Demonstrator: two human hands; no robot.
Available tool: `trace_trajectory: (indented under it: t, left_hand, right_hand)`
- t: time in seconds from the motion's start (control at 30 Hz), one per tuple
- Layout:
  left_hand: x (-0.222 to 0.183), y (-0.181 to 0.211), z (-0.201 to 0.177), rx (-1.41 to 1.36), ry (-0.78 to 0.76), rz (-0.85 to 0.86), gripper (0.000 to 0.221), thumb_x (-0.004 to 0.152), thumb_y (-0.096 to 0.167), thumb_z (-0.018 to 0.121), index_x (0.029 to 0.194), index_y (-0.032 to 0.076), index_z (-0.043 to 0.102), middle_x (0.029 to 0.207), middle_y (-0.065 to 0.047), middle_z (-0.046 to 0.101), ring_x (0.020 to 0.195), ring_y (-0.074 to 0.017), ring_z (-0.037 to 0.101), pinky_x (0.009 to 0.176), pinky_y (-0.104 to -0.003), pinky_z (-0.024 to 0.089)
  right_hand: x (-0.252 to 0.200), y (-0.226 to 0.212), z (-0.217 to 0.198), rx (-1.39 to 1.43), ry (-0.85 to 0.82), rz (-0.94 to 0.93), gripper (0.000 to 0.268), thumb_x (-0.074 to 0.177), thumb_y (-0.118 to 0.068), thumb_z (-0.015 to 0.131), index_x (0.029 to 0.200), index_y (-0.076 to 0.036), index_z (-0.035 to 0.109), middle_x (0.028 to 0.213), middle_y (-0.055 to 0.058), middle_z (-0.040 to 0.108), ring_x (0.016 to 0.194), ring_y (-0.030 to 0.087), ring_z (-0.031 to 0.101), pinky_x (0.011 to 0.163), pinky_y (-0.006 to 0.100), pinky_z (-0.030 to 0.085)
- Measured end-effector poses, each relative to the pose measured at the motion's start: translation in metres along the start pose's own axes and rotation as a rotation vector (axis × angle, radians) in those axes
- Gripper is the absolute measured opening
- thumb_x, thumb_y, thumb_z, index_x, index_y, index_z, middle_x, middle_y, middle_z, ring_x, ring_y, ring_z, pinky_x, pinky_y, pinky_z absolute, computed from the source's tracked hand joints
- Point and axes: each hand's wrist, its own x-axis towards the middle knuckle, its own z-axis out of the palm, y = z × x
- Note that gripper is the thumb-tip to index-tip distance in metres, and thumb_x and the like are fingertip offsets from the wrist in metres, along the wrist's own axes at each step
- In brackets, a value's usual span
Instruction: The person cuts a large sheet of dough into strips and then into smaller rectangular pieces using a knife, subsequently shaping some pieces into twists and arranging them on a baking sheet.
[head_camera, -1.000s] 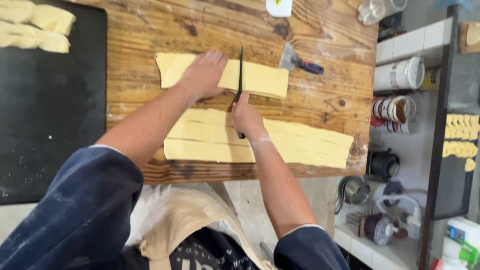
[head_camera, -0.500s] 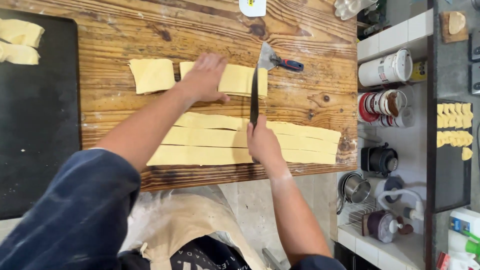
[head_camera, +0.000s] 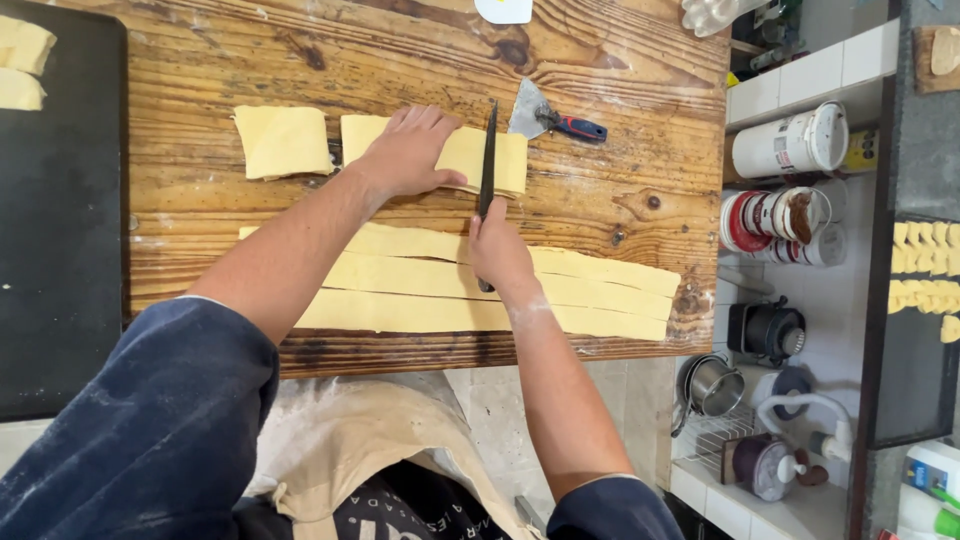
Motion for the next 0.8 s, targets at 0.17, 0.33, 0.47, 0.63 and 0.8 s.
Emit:
trace_trajectory:
  t: [0.17, 0.33, 0.47, 0.63, 0.8]
  left_hand:
    - [0.003, 0.007, -0.009, -0.075, -0.041, -0.014, 0.079, 0.092, 0.046, 0.073, 0.152, 0.005, 0.042, 0.143, -0.018, 0.048, 0.134, -0.0377, 0.041, 0.115, -0.051, 0.028]
    - [0.007, 0.001, -0.001, 0.055, -0.003, -0.033, 0.083, 0.088, 0.056, 0.075, 0.149, 0.005, 0.048, 0.141, -0.017, 0.052, 0.132, -0.0359, 0.046, 0.113, -0.05, 0.033]
    - [0.013, -0.012, 0.026, 0.081, 0.067, -0.031, 0.074, 0.083, 0.057, 0.076, 0.135, 0.008, 0.058, 0.126, -0.01, 0.052, 0.13, -0.0301, 0.048, 0.116, -0.049, 0.037]
    - [0.02, 0.025, -0.004, -0.014, -0.053, -0.104, 0.076, 0.095, 0.061, 0.065, 0.152, 0.013, 0.047, 0.147, -0.011, 0.04, 0.149, -0.0314, 0.027, 0.124, -0.061, 0.017]
    - [0.052, 0.054, 0.036, 0.079, -0.001, -0.036, 0.06, 0.103, 0.05, 0.058, 0.143, 0.006, 0.053, 0.141, -0.012, 0.047, 0.145, -0.0287, 0.034, 0.123, -0.057, 0.016]
  right_hand:
    - [0.029, 0.002, 0.016, 0.074, -0.037, 0.027, 0.034, 0.106, -0.028, 0.032, 0.129, -0.002, 0.036, 0.092, 0.029, 0.072, 0.082, 0.053, 0.068, 0.069, 0.062, 0.047]
    - [0.012, -0.012, -0.005, 0.045, -0.154, 0.087, 0.032, 0.108, -0.027, 0.027, 0.127, -0.002, 0.033, 0.086, 0.027, 0.072, 0.074, 0.046, 0.067, 0.064, 0.057, 0.046]
    - [-0.05, -0.004, -0.012, -0.056, -0.258, 0.033, 0.029, 0.106, -0.03, 0.027, 0.118, -0.005, 0.035, 0.091, 0.026, 0.072, 0.09, 0.05, 0.073, 0.081, 0.058, 0.057]
    - [-0.108, 0.0, -0.053, 0.029, -0.346, 0.124, 0.034, 0.104, -0.039, 0.034, 0.116, -0.009, 0.045, 0.072, 0.01, 0.074, 0.065, 0.034, 0.076, 0.07, 0.049, 0.059]
    - [-0.138, 0.047, -0.051, 0.242, -0.149, 0.208, 0.029, 0.105, -0.035, 0.036, 0.11, -0.009, 0.048, 0.061, 0.007, 0.069, 0.052, 0.025, 0.071, 0.061, 0.039, 0.057]
